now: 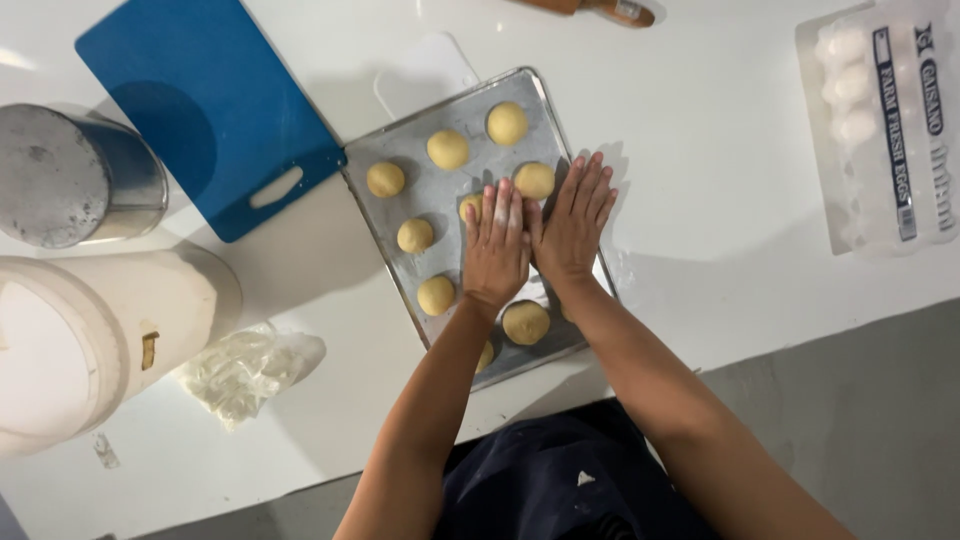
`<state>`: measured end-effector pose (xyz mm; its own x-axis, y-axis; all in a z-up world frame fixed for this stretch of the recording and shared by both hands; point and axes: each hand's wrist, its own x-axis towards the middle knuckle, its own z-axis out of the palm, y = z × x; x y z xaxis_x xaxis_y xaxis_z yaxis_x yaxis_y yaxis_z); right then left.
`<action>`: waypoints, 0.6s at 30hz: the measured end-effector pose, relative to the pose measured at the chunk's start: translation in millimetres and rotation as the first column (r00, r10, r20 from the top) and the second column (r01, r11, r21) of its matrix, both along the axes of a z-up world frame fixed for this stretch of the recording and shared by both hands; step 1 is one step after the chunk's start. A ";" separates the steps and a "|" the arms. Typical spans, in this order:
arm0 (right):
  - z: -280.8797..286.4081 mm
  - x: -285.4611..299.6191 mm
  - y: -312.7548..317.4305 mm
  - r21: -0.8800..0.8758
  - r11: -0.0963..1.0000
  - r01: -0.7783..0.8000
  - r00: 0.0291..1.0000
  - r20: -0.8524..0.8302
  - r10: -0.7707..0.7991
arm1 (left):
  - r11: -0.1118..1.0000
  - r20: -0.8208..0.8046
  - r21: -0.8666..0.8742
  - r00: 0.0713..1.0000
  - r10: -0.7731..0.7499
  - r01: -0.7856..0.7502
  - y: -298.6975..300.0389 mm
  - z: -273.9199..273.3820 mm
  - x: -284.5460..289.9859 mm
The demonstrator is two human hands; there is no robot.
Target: Grease a baking tray, place pre-portioned dough balls on it, and flatten them by hand.
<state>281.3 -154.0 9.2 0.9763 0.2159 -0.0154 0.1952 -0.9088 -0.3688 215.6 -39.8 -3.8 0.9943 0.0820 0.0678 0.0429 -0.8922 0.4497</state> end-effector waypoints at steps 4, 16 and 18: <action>-9.9 5.7 4.5 -0.093 0.996 -0.006 1.000 -0.004 0.006 | 0.991 0.064 -0.040 0.990 -0.124 0.127 1.9 2.9 -1.3; -13.8 24.3 -61.1 0.726 0.677 0.120 0.992 -0.064 -0.107 | 0.994 0.029 -0.014 0.993 -0.111 0.111 5.0 42.9 13.8; 9.4 35.1 -70.7 0.793 0.559 0.244 0.969 -0.216 -0.117 | 0.959 0.073 -0.272 0.992 0.105 -0.081 22.6 42.2 30.1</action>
